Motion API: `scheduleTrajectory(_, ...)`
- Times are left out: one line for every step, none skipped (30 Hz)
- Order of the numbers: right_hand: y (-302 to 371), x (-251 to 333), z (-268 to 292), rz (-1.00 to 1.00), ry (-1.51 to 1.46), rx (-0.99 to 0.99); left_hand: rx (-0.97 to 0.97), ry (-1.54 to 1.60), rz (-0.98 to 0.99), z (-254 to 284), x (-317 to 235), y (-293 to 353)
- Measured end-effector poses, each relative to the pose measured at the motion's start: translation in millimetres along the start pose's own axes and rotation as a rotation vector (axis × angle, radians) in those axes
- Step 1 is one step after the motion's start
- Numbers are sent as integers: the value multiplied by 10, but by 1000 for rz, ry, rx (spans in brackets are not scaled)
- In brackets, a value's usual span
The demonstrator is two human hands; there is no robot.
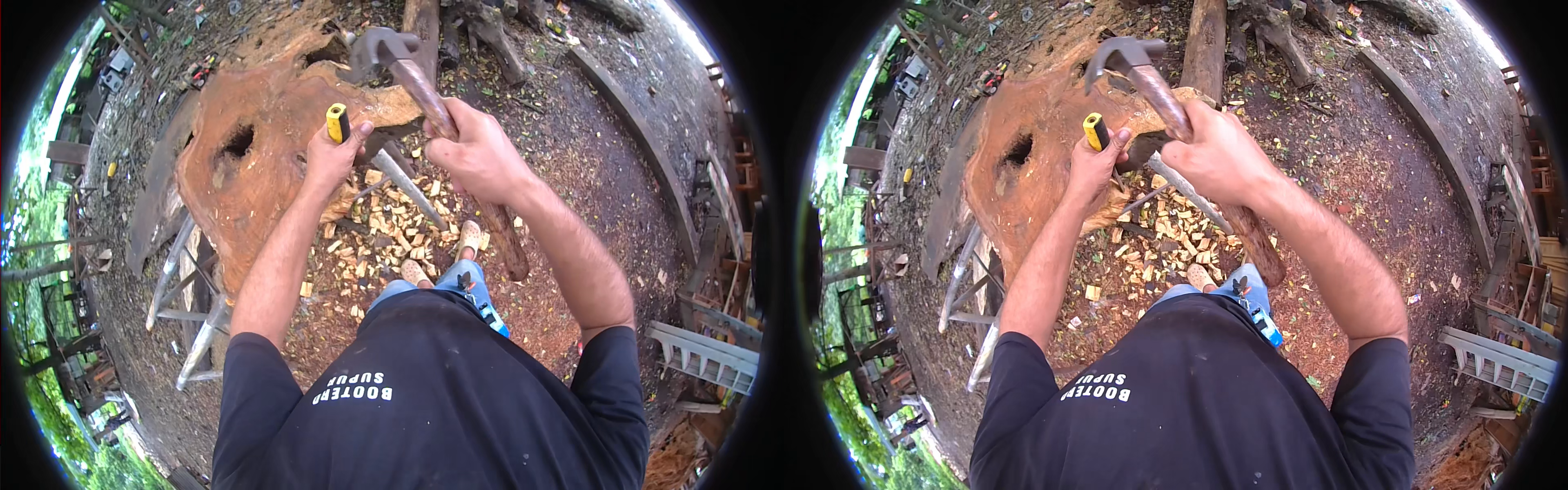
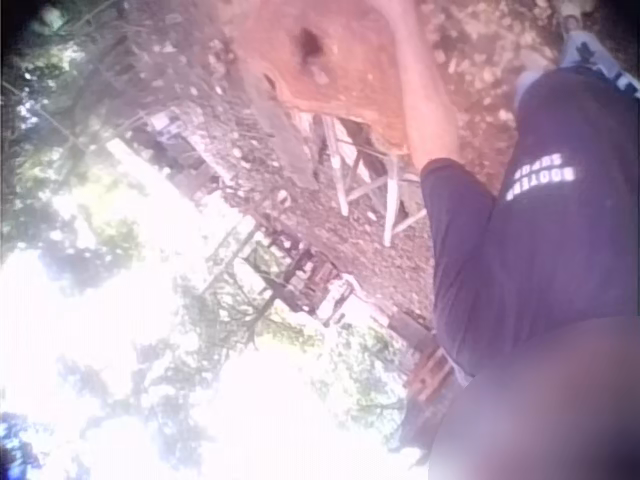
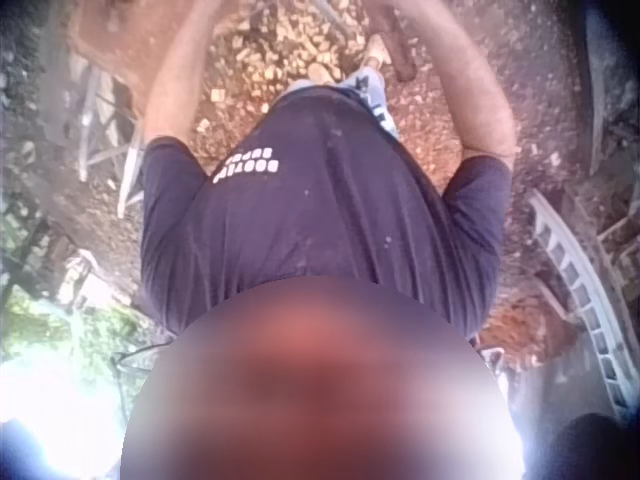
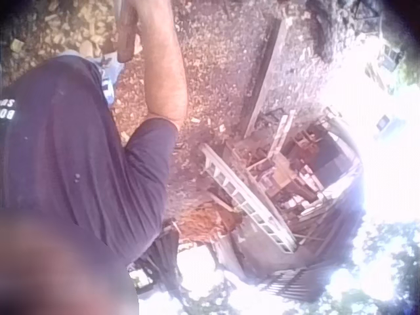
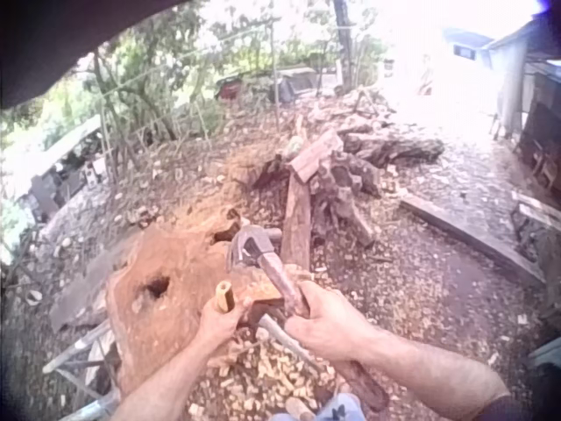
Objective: The person chisels a large wooden slab by holding a chisel against the wood and striking the end of it with a hammer, removing chips of wood from the surface.
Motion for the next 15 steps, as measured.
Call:
scheduleTrajectory(-70, 86, 51, 2, -1, -3, -20, 90, 21, 24, 24, 14)
scheduleTrajectory(-126, 171, 94, -3, 88, 49, -20, 118, 40, 29, -17, 53)
scheduleTrajectory(-174, 238, 126, -8, 178, 101, -17, 116, 40, 53, -9, 58)
scheduleTrajectory(-214, 330, 186, 53, 227, 59, -19, 116, 40, 94, -4, 60)
scheduleTrajectory(-224, 413, 241, 51, 228, 57, -20, 116, 42, 113, 11, 55)
scheduleTrajectory(-232, 532, 313, 95, 218, 26, -28, 103, 30, 122, 27, 48)
scheduleTrajectory(-233, 617, 349, 139, 208, -6, -25, 105, 31, 101, 27, 52)
scheduleTrajectory(-233, 606, 283, 112, 136, 2, -30, 101, 12, 84, 19, 61)
scheduleTrajectory(-241, 563, 171, 109, 194, 14, -36, 97, -7, 69, 8, 65)
scheduleTrajectory(-249, 477, -38, 107, 291, 64, -36, 98, -9, 83, 50, 38)
scheduleTrajectory(-261, 389, -248, 111, 387, 118, -7, 96, -24, 122, 135, -4)
scheduleTrajectory(-277, 290, -339, 112, 388, 119, 28, 96, -37, 121, 187, -31)
scheduleTrajectory(-290, 244, -387, 133, 469, 187, 34, 97, -39, 97, 184, -29)
scheduleTrajectory(-301, 200, -418, 152, 550, 255, 24, 64, -50, 77, 185, -8)
scheduleTrajectory(-335, 158, -382, 147, 552, 249, 15, 31, -60, 53, 179, -10)
Point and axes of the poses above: each hand's wrist, its own y-axis away from the middle knuckle, its own z-axis out of the back of the hand, x = y × z, the point moved 5 cm from there along -y, towards the middle knuckle, and after that the axes turned 14 degrees about y, right-handed, at the moved point
